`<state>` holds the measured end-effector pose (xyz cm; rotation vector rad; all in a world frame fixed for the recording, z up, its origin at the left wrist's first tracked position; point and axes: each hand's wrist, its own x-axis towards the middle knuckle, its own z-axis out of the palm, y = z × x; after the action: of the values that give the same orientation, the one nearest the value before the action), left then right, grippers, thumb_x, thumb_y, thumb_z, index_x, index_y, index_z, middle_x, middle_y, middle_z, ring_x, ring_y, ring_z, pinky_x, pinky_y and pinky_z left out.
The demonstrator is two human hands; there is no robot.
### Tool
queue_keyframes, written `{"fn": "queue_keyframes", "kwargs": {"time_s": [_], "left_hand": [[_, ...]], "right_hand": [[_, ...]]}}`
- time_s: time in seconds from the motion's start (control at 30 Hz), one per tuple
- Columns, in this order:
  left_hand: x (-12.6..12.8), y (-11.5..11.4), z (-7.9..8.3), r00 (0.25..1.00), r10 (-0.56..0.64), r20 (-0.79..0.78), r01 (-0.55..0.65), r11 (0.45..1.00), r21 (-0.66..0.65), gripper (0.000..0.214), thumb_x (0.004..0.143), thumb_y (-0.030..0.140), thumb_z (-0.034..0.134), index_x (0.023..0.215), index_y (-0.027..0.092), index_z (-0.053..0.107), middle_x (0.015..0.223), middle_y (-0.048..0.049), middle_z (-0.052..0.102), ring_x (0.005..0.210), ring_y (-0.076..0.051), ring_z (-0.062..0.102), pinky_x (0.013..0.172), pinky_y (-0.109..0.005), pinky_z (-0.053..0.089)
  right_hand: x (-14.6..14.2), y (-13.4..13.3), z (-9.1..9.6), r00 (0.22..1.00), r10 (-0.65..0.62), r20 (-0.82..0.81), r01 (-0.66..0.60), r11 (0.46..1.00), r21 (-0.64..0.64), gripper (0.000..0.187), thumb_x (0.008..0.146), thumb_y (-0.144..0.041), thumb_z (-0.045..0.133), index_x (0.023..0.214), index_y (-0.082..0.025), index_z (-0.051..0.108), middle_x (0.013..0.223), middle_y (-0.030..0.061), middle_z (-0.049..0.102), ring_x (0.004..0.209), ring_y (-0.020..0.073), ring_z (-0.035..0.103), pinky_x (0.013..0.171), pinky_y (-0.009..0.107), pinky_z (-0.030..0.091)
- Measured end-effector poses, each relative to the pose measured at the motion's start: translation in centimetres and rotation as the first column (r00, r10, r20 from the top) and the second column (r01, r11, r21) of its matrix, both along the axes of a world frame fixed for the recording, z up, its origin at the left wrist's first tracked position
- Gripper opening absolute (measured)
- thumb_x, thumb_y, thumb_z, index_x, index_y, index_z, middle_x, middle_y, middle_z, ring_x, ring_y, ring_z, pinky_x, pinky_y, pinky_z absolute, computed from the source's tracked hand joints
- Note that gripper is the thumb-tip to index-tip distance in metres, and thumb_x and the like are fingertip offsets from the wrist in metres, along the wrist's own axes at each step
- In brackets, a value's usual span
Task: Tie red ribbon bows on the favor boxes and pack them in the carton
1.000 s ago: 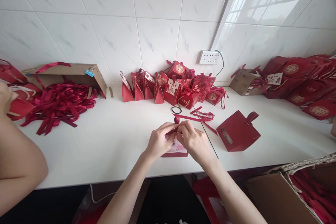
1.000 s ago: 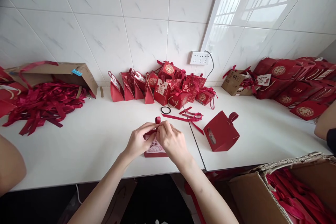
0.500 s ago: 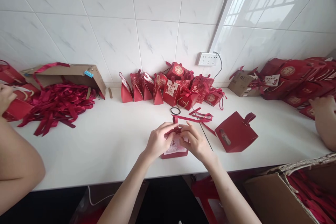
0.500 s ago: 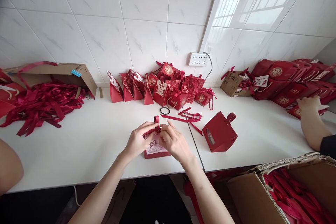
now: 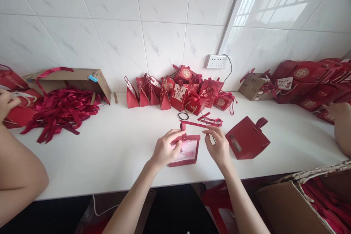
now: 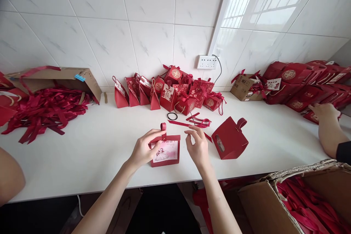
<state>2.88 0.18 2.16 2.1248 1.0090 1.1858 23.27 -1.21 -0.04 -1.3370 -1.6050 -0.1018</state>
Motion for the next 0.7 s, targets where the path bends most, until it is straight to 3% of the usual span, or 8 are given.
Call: {"fn": "queue_keyframes", "kwargs": {"time_s": [0.13, 0.27, 0.53, 0.7], "left_hand": [[0.0, 0.1, -0.2, 1.000, 0.003, -0.017, -0.003, 1.000, 0.017, 0.037, 0.081, 0.009, 0.049, 0.112, 0.025, 0.061, 0.107, -0.0010, 0.065, 0.092, -0.012, 0.064, 0.078, -0.021, 0.054], [0.1, 0.2, -0.3, 1.000, 0.012, -0.024, -0.011, 0.999, 0.038, 0.039, 0.080, 0.007, 0.049, 0.112, 0.025, 0.060, 0.105, 0.0000, 0.065, 0.093, -0.012, 0.064, 0.081, -0.022, 0.053], [0.1, 0.1, -0.2, 1.000, 0.000, -0.012, 0.001, 1.000, 0.020, 0.036, 0.082, 0.009, 0.049, 0.112, 0.025, 0.060, 0.107, -0.0007, 0.065, 0.095, -0.013, 0.064, 0.083, -0.024, 0.053], [0.2, 0.1, -0.1, 1.000, 0.010, -0.014, -0.010, 1.000, 0.013, 0.035, 0.082, 0.011, 0.050, 0.112, 0.025, 0.061, 0.106, -0.0015, 0.066, 0.096, -0.014, 0.064, 0.084, -0.026, 0.054]], "right_hand": [[-1.8, -1.0, 1.6, 0.985, 0.163, 0.064, -0.168, 0.982, 0.084, 0.016, 0.085, -0.012, 0.049, 0.092, -0.023, 0.059, 0.097, 0.0073, 0.059, 0.091, 0.0202, 0.061, 0.073, 0.036, 0.055], [-3.4, -1.2, 2.2, 0.950, 0.281, 0.135, -0.292, 0.954, 0.071, 0.017, 0.087, -0.011, 0.049, 0.096, -0.022, 0.059, 0.102, 0.0098, 0.054, 0.091, 0.0197, 0.060, 0.072, 0.033, 0.054], [-4.0, -0.8, 1.3, 0.950, 0.303, 0.069, -0.306, 0.951, 0.035, 0.013, 0.090, -0.014, 0.047, 0.089, -0.021, 0.059, 0.095, 0.0072, 0.054, 0.076, 0.0140, 0.060, 0.061, 0.025, 0.052], [-4.0, -1.0, 1.3, 0.950, 0.309, 0.044, -0.310, 0.951, 0.010, 0.013, 0.089, -0.015, 0.048, 0.084, -0.022, 0.057, 0.091, 0.0058, 0.055, 0.071, 0.0140, 0.060, 0.060, 0.026, 0.051]]}}
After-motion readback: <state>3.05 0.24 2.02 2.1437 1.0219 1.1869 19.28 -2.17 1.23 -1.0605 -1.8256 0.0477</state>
